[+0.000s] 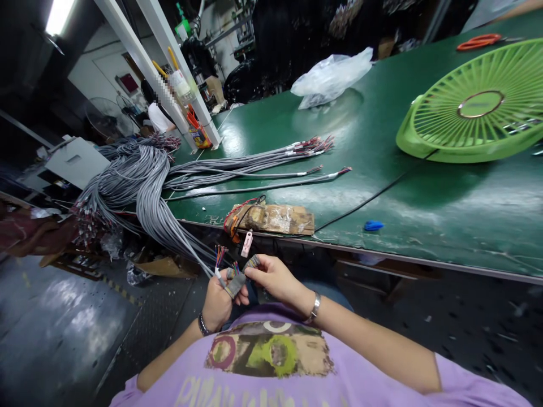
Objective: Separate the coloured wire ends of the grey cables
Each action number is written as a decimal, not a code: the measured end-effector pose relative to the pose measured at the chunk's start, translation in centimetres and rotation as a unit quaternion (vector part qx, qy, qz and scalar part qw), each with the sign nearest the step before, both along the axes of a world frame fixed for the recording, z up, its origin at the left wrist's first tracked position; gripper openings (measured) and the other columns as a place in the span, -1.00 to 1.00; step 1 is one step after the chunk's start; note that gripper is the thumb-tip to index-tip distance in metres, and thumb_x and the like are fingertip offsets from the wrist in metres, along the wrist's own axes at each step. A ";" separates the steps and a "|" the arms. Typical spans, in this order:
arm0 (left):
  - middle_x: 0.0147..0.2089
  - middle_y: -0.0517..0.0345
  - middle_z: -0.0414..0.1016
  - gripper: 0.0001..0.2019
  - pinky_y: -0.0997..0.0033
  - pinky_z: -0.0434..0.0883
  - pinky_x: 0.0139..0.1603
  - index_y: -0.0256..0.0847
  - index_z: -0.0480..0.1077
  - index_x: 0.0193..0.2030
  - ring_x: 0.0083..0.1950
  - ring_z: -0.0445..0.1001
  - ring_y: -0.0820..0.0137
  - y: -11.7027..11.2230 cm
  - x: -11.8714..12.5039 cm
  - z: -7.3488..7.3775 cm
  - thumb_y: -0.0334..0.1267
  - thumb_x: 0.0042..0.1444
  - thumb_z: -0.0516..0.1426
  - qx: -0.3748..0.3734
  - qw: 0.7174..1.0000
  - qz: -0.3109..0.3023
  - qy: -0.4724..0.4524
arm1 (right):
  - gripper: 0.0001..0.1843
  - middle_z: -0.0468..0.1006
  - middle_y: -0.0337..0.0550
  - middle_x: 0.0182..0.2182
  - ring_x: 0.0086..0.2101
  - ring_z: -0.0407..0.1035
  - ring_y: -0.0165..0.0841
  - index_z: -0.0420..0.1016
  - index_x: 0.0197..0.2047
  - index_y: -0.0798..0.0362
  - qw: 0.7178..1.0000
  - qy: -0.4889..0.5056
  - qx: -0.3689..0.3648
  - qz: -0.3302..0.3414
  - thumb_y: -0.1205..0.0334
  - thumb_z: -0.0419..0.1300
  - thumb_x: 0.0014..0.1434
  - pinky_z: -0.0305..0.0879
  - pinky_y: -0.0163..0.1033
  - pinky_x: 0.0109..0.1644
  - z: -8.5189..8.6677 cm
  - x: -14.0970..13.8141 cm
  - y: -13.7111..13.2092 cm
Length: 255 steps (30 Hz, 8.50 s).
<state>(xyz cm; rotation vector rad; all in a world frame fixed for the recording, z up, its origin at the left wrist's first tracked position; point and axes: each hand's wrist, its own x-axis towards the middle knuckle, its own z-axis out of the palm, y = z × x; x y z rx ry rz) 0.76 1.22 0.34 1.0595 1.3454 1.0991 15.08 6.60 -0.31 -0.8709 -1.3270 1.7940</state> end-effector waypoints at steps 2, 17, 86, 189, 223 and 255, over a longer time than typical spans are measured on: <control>-0.62 0.18 0.44 -0.68 0.60 0.22 -0.67 -0.29 0.33 -0.49 -0.67 0.40 0.51 -0.2 -0.1 0.2 -0.05 -0.03 0.22 0.000 0.999 -0.024 0.027 | -0.71 0.34 -0.31 -0.59 -0.56 0.15 -0.50 0.35 -0.49 0.10 1.000 0.005 -0.009 0.004 0.04 0.27 -0.06 0.10 -0.34 -0.49 0.1 -0.2 0.1; -0.70 0.28 0.36 -0.69 0.66 0.09 -0.77 -0.27 0.30 -0.54 -0.77 0.25 0.60 0.4 0.1 0.4 -0.08 -0.08 0.25 0.010 0.988 0.087 -0.123 | -0.70 0.25 -0.38 -0.65 -0.60 0.09 -0.53 0.31 -0.54 0.08 0.981 0.090 -0.142 -0.095 0.09 0.33 -0.13 0.08 -0.35 -0.49 0.5 -0.2 1.0; -0.71 0.29 0.34 -0.67 0.66 0.16 -0.76 -0.25 0.31 -0.53 -0.75 0.22 0.60 0.8 1.7 1.4 -0.04 -0.15 0.27 0.037 0.981 0.121 -0.147 | -0.72 0.41 -0.26 -0.50 -0.51 0.24 -0.49 0.47 -0.38 0.07 0.949 0.236 -0.209 -0.033 0.01 0.29 0.00 0.21 -0.36 -0.42 0.7 -1.0 2.9; -0.67 0.24 0.39 -0.68 0.61 0.18 -0.72 -0.27 0.34 -0.47 -0.73 0.27 0.56 -0.3 -1.2 0.3 -0.04 -0.13 0.28 -0.018 1.000 -0.019 0.002 | -0.65 0.49 -0.21 -0.49 -0.48 0.29 -0.41 0.47 -0.41 0.13 0.998 -0.022 0.035 0.052 -0.03 0.27 -0.04 0.23 -0.30 -0.39 0.1 0.2 0.3; -0.70 0.29 0.34 -0.66 0.63 0.15 -0.76 -0.27 0.28 -0.54 -0.76 0.19 0.61 0.4 -1.4 0.0 -0.04 -0.09 0.26 -0.012 0.999 -0.011 -0.037 | -0.57 0.37 -0.30 -0.63 -0.63 0.21 -0.53 0.36 -0.48 0.12 0.981 0.067 -0.172 0.059 -0.12 0.27 -0.06 0.19 -0.35 -0.53 0.0 0.9 1.3; -0.75 0.27 0.33 -0.69 0.66 0.09 -0.82 -0.29 0.33 -0.57 -0.80 0.16 0.61 2.7 0.0 1.5 -0.11 -0.20 0.30 -0.013 0.985 0.002 -0.172 | -0.50 0.37 -0.26 -0.61 -0.57 0.17 -0.48 0.45 -0.48 0.09 0.987 0.123 -0.077 -0.062 -0.25 0.15 0.01 0.15 -0.33 -0.46 -0.1 -0.7 3.6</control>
